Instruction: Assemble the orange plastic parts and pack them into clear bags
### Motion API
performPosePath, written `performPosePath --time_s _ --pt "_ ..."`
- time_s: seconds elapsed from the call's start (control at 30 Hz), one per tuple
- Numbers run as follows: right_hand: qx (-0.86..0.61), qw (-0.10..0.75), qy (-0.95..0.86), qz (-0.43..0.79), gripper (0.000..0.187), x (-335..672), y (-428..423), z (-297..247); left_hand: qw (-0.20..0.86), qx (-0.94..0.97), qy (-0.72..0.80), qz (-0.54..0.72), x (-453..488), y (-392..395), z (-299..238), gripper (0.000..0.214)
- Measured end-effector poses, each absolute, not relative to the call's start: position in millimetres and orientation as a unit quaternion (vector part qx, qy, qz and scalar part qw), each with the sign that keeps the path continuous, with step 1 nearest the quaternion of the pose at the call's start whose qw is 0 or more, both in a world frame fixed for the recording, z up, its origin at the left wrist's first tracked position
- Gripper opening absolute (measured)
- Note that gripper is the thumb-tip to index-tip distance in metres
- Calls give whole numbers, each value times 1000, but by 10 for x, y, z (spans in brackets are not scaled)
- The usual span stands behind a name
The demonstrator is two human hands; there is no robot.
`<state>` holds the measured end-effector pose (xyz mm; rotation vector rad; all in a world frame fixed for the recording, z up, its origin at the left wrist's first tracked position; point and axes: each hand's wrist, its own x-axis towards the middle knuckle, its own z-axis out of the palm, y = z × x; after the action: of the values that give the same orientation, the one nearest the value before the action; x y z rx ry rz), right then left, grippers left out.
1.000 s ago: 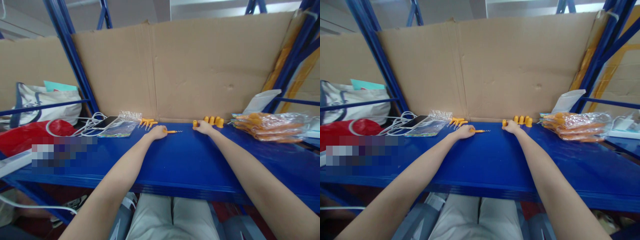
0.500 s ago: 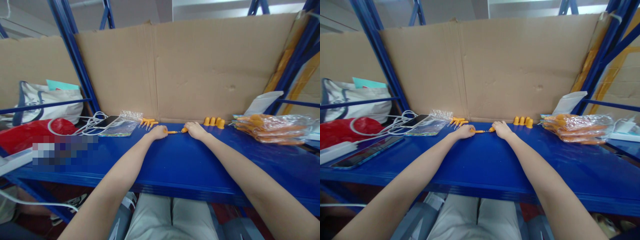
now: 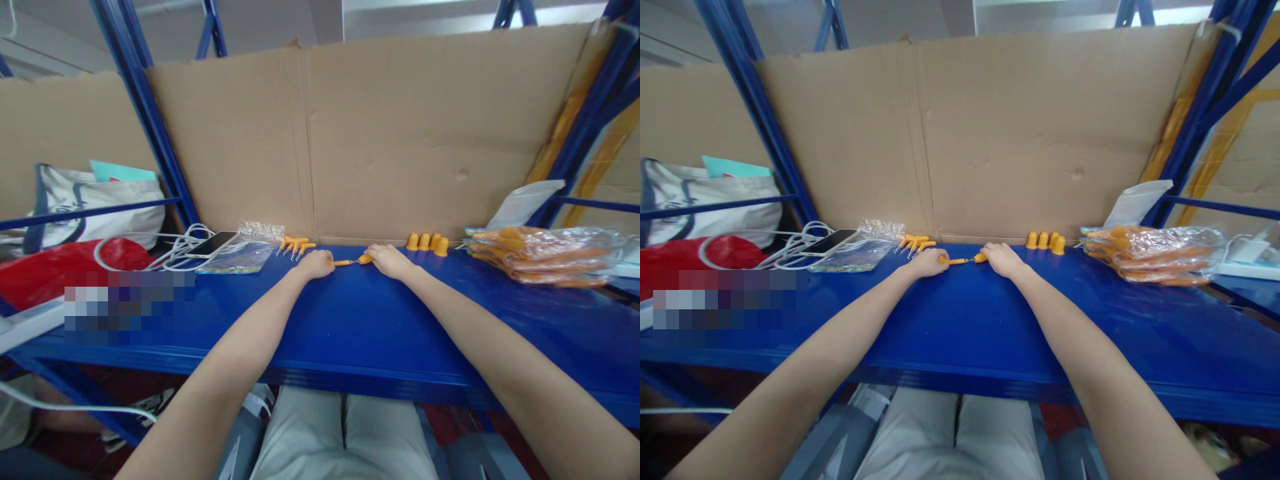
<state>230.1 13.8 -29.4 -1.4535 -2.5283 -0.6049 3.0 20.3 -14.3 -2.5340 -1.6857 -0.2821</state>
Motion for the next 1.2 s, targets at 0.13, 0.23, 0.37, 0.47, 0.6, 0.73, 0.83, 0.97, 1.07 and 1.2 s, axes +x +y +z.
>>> performPosePath --time_s 0.13,0.23,0.37,0.47,0.6,0.73,0.83,0.97,1.07,1.2 --pt "-455 83 -859 -220 35 2217 128 -306 36 -827 -553 -94 41 174 -131 29" --pt "-446 78 -864 -222 35 2114 80 -292 34 -826 -555 -93 46 165 -128 30" --pt "-473 83 -854 -200 38 2044 -4 -307 44 -831 -547 -93 47 173 -136 31" --pt "-477 131 -854 -162 39 2096 -33 -374 47 -841 -531 -94 52 179 -148 32" --pt "-465 265 -841 -82 43 2230 16 -497 26 -853 -508 -113 76 175 -160 30" --pt "-477 345 -808 21 48 2321 136 -593 -21 -851 -507 -138 95 171 -160 26" --pt "-474 388 -782 112 42 2359 235 -651 -61 -845 -507 -162 93 187 -167 23" --pt "-443 444 -759 176 37 2405 341 -716 -148 -820 -514 -204 92 233 -193 23" --pt "-434 468 -750 172 35 2431 383 -737 -212 -792 -518 -244 102 254 -202 23" --pt "-448 479 -743 136 35 2434 378 -726 -270 -750 -531 -288 118 222 -184 30"
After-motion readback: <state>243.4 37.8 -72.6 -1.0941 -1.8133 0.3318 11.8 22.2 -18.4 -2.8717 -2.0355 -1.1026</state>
